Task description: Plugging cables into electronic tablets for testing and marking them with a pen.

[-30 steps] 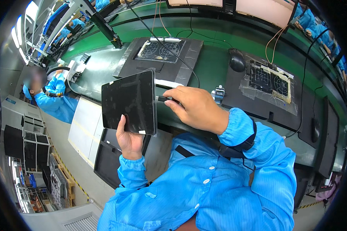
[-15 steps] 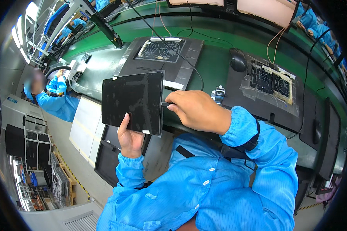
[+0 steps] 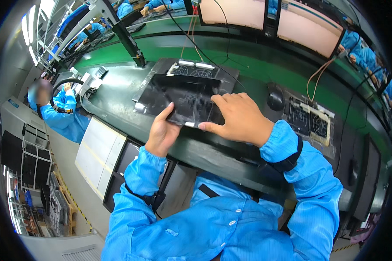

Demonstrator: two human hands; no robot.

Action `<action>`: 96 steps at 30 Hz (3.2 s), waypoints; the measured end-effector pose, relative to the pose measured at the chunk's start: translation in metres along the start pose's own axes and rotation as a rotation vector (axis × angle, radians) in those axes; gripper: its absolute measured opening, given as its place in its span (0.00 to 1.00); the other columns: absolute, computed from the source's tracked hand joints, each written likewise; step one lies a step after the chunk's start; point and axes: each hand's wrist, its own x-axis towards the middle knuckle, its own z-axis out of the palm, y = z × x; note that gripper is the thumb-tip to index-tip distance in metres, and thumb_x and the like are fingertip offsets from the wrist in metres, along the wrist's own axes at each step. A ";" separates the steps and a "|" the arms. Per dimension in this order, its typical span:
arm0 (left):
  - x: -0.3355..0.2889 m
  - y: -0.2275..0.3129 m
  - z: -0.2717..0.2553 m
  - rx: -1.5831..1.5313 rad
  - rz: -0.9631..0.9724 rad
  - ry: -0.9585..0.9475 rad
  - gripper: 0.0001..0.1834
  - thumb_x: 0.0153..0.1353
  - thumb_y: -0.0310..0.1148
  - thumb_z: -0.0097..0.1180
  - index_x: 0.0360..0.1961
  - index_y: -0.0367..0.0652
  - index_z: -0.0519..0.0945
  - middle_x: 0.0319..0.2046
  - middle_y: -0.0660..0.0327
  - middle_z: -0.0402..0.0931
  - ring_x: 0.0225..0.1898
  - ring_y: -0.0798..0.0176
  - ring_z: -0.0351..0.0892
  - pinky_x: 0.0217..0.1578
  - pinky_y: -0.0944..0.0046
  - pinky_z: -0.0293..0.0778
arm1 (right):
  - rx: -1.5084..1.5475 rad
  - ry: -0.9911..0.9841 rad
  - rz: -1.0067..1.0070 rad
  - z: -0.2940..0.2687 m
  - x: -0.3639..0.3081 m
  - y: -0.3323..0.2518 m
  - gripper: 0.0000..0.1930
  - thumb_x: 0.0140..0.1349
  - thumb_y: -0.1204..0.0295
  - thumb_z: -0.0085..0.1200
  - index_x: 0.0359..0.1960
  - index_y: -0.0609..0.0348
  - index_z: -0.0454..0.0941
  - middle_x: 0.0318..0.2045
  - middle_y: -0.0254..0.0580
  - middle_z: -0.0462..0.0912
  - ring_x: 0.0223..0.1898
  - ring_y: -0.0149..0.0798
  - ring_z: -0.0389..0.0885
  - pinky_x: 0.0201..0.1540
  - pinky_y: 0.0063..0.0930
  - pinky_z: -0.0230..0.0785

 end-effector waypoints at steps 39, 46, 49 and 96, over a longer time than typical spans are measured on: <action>0.101 0.066 -0.078 2.119 0.597 0.237 0.73 0.47 0.82 0.74 0.84 0.44 0.68 0.83 0.32 0.58 0.86 0.35 0.54 0.84 0.35 0.44 | -0.104 -0.063 -0.141 -0.023 -0.016 -0.008 0.20 0.71 0.54 0.68 0.49 0.60 0.85 0.39 0.50 0.84 0.44 0.57 0.86 0.47 0.51 0.78; 0.059 0.060 -0.086 1.788 0.771 0.188 0.61 0.60 0.64 0.79 0.83 0.37 0.67 0.85 0.34 0.51 0.86 0.30 0.50 0.83 0.37 0.53 | -0.143 -0.352 0.154 -0.047 -0.148 -0.025 0.14 0.65 0.64 0.71 0.38 0.61 0.82 0.34 0.54 0.87 0.38 0.62 0.88 0.43 0.55 0.81; -0.020 0.054 -0.107 1.681 0.892 0.160 0.42 0.68 0.49 0.78 0.76 0.38 0.77 0.83 0.38 0.59 0.83 0.35 0.59 0.80 0.43 0.62 | -0.064 -0.352 0.273 -0.031 -0.172 -0.008 0.13 0.65 0.65 0.71 0.39 0.61 0.81 0.33 0.55 0.87 0.38 0.62 0.88 0.43 0.55 0.79; -0.279 -0.055 -0.224 1.881 0.423 0.729 0.39 0.65 0.44 0.72 0.72 0.36 0.74 0.78 0.39 0.64 0.83 0.32 0.56 0.83 0.27 0.44 | 0.964 -0.164 -0.165 0.208 -0.023 -0.189 0.16 0.78 0.70 0.60 0.62 0.62 0.84 0.49 0.50 0.89 0.49 0.51 0.90 0.51 0.39 0.82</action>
